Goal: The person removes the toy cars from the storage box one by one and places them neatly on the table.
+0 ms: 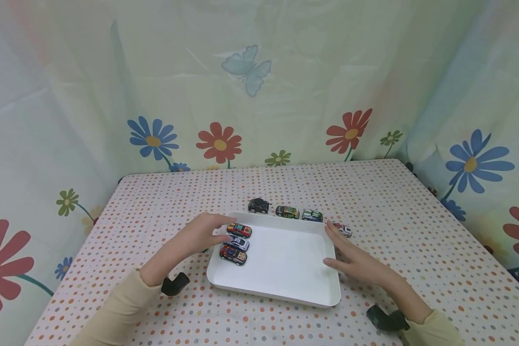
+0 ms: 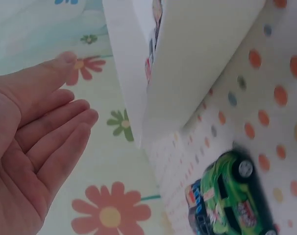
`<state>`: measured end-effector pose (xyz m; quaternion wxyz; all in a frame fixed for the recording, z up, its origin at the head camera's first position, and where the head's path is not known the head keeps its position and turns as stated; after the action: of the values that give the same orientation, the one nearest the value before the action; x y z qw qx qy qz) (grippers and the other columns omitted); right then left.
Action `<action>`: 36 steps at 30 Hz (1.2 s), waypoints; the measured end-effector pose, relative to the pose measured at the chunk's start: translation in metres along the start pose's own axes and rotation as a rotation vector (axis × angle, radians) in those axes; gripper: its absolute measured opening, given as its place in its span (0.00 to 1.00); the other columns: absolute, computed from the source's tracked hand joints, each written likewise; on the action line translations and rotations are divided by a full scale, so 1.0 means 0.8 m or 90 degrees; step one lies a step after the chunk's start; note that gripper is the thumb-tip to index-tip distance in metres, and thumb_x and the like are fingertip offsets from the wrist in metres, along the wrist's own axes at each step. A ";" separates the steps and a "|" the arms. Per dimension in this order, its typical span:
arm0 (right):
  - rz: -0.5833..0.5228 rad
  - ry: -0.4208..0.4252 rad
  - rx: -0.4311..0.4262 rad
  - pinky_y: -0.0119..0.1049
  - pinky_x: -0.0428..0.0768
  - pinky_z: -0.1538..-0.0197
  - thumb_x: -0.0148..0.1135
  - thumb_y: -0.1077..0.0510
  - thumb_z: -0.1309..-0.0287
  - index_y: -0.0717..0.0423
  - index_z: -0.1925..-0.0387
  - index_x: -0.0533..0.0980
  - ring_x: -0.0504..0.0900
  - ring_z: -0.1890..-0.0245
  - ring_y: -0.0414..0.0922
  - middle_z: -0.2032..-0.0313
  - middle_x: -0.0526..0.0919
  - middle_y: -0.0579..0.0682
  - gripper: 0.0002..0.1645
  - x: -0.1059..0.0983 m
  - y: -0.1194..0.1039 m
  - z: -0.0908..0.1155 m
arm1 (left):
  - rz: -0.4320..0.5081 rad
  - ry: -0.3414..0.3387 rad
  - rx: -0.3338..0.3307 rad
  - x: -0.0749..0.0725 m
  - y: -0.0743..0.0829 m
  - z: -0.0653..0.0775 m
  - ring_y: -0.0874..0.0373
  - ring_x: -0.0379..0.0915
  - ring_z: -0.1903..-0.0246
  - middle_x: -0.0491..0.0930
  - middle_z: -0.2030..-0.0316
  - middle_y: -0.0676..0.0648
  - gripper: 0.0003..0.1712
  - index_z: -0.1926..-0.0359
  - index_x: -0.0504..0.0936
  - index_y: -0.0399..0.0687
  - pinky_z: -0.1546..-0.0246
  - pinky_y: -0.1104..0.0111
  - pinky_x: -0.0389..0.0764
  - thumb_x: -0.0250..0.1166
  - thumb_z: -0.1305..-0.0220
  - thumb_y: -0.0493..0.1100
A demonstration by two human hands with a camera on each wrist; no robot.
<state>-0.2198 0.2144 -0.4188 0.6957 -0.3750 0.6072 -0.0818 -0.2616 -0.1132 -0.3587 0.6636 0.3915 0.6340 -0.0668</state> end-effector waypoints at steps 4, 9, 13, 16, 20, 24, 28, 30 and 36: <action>-0.003 0.000 0.000 0.64 0.49 0.39 0.61 0.47 0.40 0.68 0.30 0.43 0.40 0.33 0.65 0.30 0.36 0.66 0.52 0.000 0.001 0.000 | -0.014 -0.047 0.014 0.015 0.009 0.001 0.53 0.74 0.50 0.79 0.50 0.45 0.25 0.45 0.79 0.42 0.54 0.64 0.76 0.70 0.45 0.40; -0.001 0.000 0.001 0.64 0.48 0.40 0.60 0.46 0.40 0.67 0.29 0.43 0.39 0.33 0.65 0.30 0.36 0.66 0.53 0.000 0.003 0.001 | -0.042 -0.080 0.016 0.029 0.009 0.003 0.56 0.76 0.54 0.80 0.53 0.46 0.23 0.47 0.80 0.42 0.59 0.67 0.78 0.70 0.46 0.41; 0.000 0.001 0.003 0.65 0.48 0.40 0.60 0.46 0.40 0.67 0.29 0.42 0.39 0.33 0.65 0.30 0.36 0.66 0.53 -0.001 0.003 0.001 | -0.056 -0.091 0.032 0.035 0.010 0.004 0.56 0.77 0.58 0.81 0.56 0.46 0.21 0.50 0.82 0.40 0.63 0.70 0.78 0.71 0.46 0.40; 0.002 0.003 0.002 0.65 0.48 0.40 0.60 0.46 0.40 0.67 0.29 0.42 0.39 0.33 0.66 0.30 0.36 0.66 0.53 -0.003 0.002 0.001 | -0.065 -0.089 0.040 0.037 0.012 0.004 0.56 0.78 0.59 0.82 0.58 0.45 0.20 0.52 0.83 0.40 0.63 0.70 0.79 0.71 0.47 0.38; 0.002 0.005 -0.002 0.65 0.48 0.40 0.60 0.46 0.40 0.68 0.30 0.43 0.39 0.33 0.66 0.30 0.36 0.66 0.52 -0.004 0.001 0.001 | -0.086 -0.087 0.039 0.040 0.010 0.004 0.56 0.78 0.60 0.82 0.59 0.46 0.19 0.53 0.84 0.41 0.62 0.69 0.78 0.71 0.48 0.37; -0.002 0.007 -0.007 0.65 0.49 0.40 0.60 0.46 0.40 0.67 0.30 0.43 0.39 0.33 0.66 0.30 0.36 0.66 0.52 -0.003 0.002 0.001 | -0.107 -0.089 0.043 0.043 0.009 0.003 0.57 0.78 0.61 0.83 0.60 0.48 0.17 0.55 0.85 0.43 0.63 0.69 0.78 0.72 0.48 0.37; -0.008 0.005 -0.006 0.65 0.48 0.39 0.60 0.46 0.40 0.66 0.29 0.43 0.39 0.33 0.64 0.30 0.36 0.65 0.52 -0.001 0.005 0.000 | -0.122 -0.088 0.051 0.044 0.012 0.003 0.58 0.78 0.63 0.83 0.62 0.49 0.15 0.57 0.85 0.44 0.64 0.70 0.78 0.72 0.49 0.36; -0.008 0.003 -0.006 0.65 0.48 0.39 0.60 0.46 0.40 0.66 0.29 0.43 0.39 0.32 0.64 0.30 0.36 0.65 0.53 0.000 0.006 0.000 | -0.126 -0.088 0.056 0.045 0.014 0.004 0.59 0.78 0.63 0.83 0.62 0.50 0.15 0.57 0.85 0.44 0.64 0.70 0.78 0.71 0.49 0.36; -0.007 0.003 -0.008 0.65 0.48 0.39 0.60 0.46 0.40 0.67 0.29 0.43 0.39 0.33 0.64 0.30 0.36 0.65 0.52 0.000 0.007 -0.001 | -0.139 -0.084 0.088 0.056 0.019 0.002 0.61 0.77 0.64 0.82 0.65 0.52 0.13 0.59 0.86 0.45 0.62 0.71 0.77 0.72 0.48 0.37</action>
<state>-0.2219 0.2177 -0.4223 0.6915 -0.3827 0.6071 -0.0823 -0.2433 -0.0854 -0.3922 0.6643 0.3595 0.6215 -0.2075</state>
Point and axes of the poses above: each hand's wrist, its own z-axis away from the middle knuckle, its own x-axis out of the palm, y = z × x, the point moved 5 cm from there along -z, towards the middle knuckle
